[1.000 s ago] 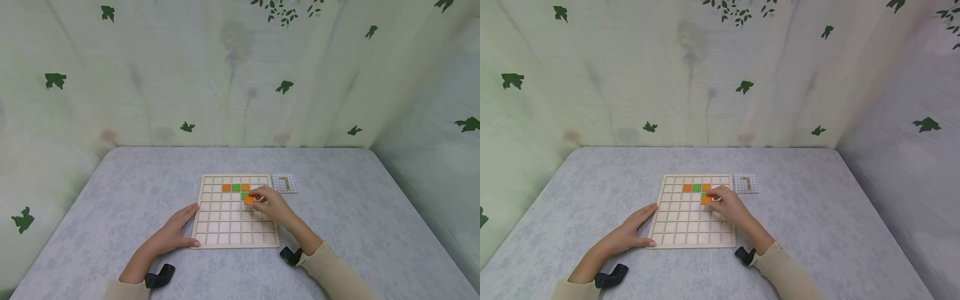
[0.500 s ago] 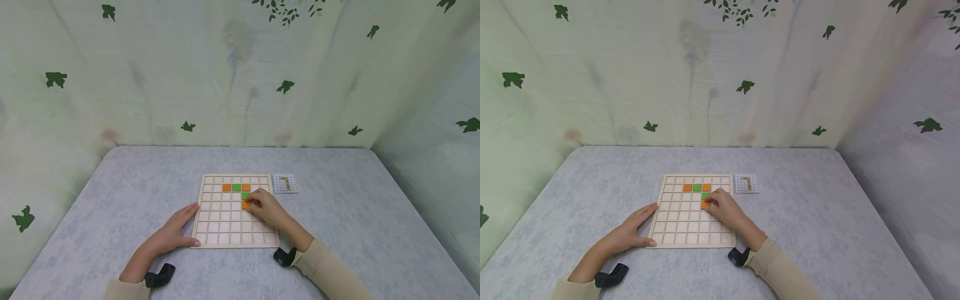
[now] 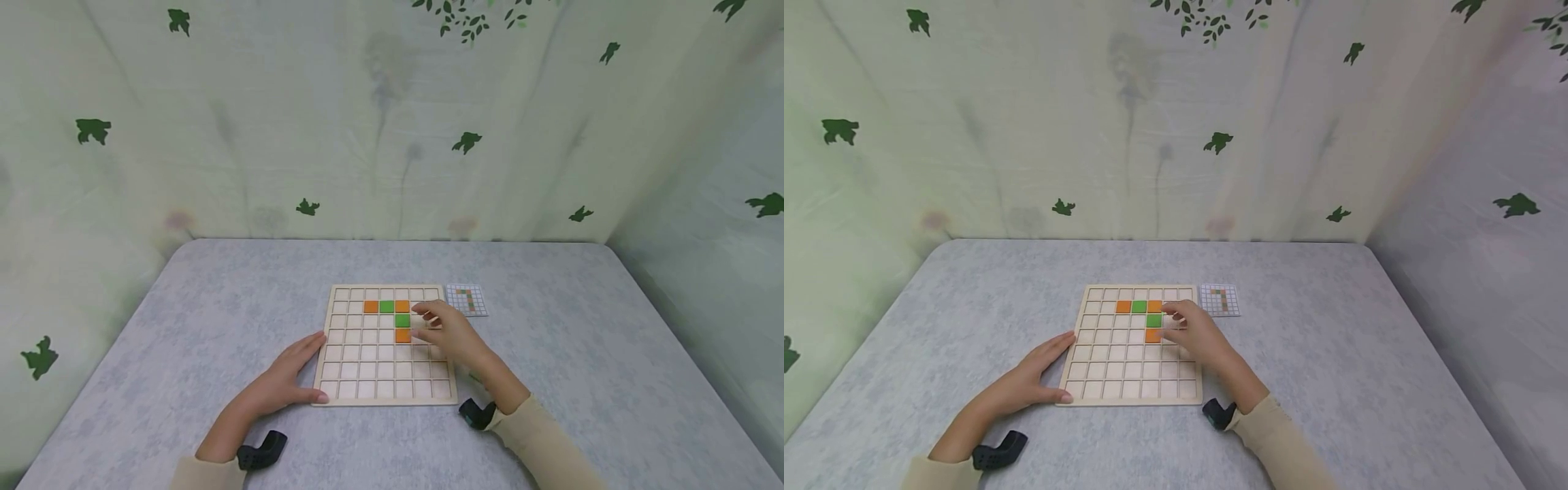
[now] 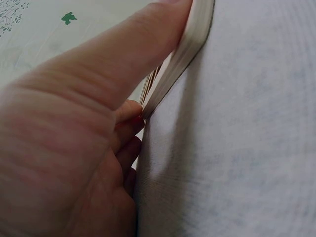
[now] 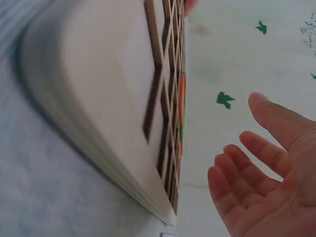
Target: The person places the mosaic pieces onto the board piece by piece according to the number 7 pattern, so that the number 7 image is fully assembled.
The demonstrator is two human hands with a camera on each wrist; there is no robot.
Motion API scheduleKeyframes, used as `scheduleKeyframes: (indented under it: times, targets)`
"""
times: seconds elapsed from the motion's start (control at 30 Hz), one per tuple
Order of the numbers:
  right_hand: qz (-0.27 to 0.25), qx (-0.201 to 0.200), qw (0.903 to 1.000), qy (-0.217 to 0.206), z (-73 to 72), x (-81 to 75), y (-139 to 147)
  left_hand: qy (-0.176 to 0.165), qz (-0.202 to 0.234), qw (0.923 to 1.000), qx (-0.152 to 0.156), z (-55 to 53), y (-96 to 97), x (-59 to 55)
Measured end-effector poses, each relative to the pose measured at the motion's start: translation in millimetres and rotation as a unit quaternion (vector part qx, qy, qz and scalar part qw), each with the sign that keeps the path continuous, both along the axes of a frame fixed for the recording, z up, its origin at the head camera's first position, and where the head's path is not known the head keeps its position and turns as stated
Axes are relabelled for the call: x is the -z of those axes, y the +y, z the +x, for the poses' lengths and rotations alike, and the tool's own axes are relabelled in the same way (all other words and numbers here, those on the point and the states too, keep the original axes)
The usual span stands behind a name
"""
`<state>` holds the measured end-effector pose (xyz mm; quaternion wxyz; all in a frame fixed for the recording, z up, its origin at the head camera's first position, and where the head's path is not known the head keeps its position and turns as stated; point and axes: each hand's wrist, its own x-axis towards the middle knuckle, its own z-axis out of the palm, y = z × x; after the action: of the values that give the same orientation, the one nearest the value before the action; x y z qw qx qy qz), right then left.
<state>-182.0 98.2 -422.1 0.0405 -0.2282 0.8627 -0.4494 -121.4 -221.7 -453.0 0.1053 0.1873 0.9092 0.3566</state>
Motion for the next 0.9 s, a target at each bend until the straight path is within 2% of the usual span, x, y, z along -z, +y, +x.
scheduleKeyframes:
  times: [0.1, 0.3, 0.43, 0.6, 0.73, 0.9]
  targets:
    - [0.008, 0.013, 0.9995, 0.027, 3.9, -7.9, 13, 0.0, 0.001, 1.0, 0.001, 0.1, 0.1, -1.0]
    - [0.031, 0.041, 0.9974, 0.051, 17.6, -15.3, 40, -0.003, 0.001, 1.0, -0.002, 0.4, 0.3, -1.1]
    - [0.035, 0.045, 0.9962, 0.066, 29.9, -13.1, 57, -0.001, 0.001, 1.0, -0.001, 0.5, 0.3, -1.6]
    - [0.038, 0.041, 0.9959, 0.071, 42.6, -3.3, 74, 0.002, 0.001, 1.0, -0.002, 0.4, 0.4, -1.9]
    - [0.052, 0.027, 0.9968, 0.054, 48.6, 6.4, 83, 0.005, -0.003, 1.0, -0.004, 0.3, 0.1, -0.6]
    - [0.08, 0.025, 0.9964, -0.011, 54.4, 17.7, 90, 0.004, -0.001, 1.0, -0.005, 0.4, 0.2, 0.6]
